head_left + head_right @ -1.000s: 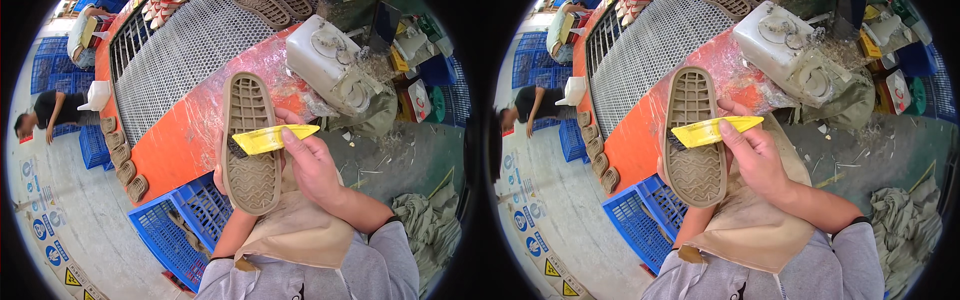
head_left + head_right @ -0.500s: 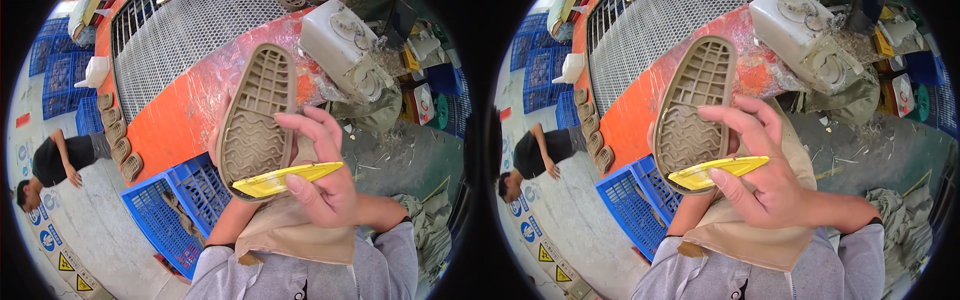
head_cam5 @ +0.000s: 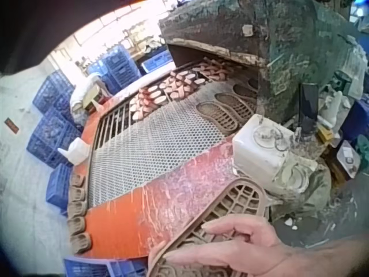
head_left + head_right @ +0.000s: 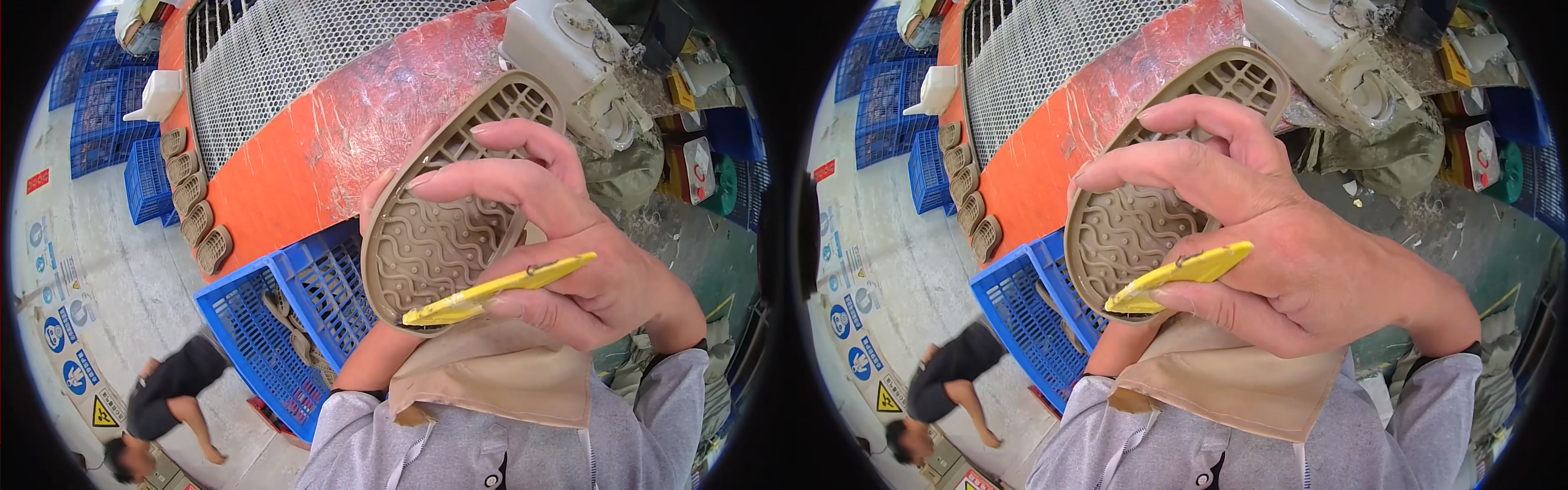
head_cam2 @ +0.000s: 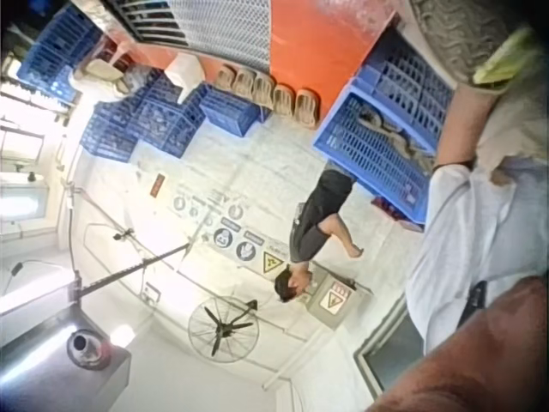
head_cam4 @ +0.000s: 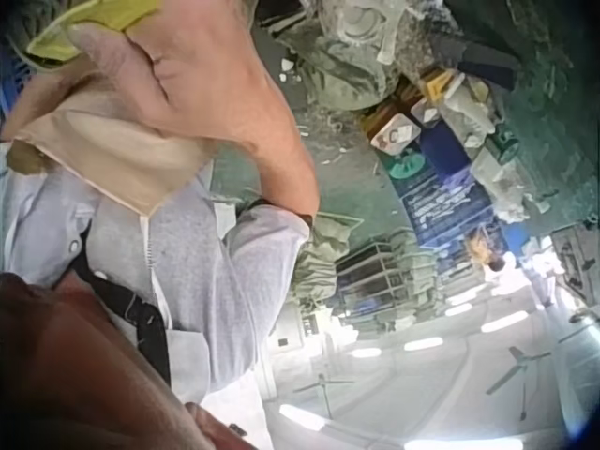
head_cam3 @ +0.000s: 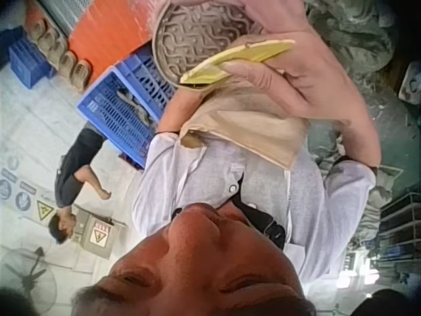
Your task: The person applies adhesive to shoe soles by retrieving soles from a plastic crate, brushing glue across their surfaces with a handheld applicator, and placing the coated soles onto a wire mesh conveyor.
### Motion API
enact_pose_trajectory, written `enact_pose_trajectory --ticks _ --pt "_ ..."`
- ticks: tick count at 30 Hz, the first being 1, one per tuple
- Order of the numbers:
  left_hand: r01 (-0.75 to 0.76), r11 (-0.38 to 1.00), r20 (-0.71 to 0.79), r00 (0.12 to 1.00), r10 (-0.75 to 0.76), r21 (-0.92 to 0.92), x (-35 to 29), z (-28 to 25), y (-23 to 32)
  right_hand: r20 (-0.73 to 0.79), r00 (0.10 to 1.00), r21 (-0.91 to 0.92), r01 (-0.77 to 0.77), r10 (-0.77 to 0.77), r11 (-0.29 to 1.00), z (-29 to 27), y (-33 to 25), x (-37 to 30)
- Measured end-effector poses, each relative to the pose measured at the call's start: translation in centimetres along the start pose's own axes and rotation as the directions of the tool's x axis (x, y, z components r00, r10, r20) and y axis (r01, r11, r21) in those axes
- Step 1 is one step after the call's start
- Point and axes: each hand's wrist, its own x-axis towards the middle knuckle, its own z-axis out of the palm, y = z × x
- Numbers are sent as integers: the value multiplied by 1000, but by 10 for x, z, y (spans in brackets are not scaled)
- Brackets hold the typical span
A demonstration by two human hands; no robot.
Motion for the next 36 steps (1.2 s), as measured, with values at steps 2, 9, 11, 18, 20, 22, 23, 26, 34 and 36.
enact_pose_trajectory --ticks 2,9,11,18,20,22,23,26,34,36 --pt "31 999 28 999 -31 -23 -3 0 1 6 999 9 46 -46 999 -3 2 1" --pt "114 993 92 990 -110 -42 -10 5 -2 104 988 -22 121 -119 992 -20 5 11" --pt "137 990 115 985 -131 -44 -13 10 -2 142 981 -29 137 -132 990 -27 5 15" --pt "216 976 151 965 -212 -8 -19 24 -10 251 953 -43 188 -172 981 -45 11 24" --pt "240 970 147 959 -241 21 -21 33 -10 282 944 -41 189 -170 981 -52 12 23" --pt "247 968 120 960 -251 45 -23 46 -13 307 939 -44 175 -153 984 -60 12 20" --pt "252 967 91 963 -254 35 -27 53 -16 317 938 -50 168 -143 985 -64 12 18" --pt "202 977 -114 974 -193 70 -30 64 -20 343 934 -54 130 -104 990 -78 13 8" --pt "-40 771 430 848 -310 635 10 -1 -8 322 947 -36 7 5 999 -113 19 -37" --pt "-76 757 473 820 -323 649 17 -3 -6 310 949 -68 -45 64 997 -121 19 -54"
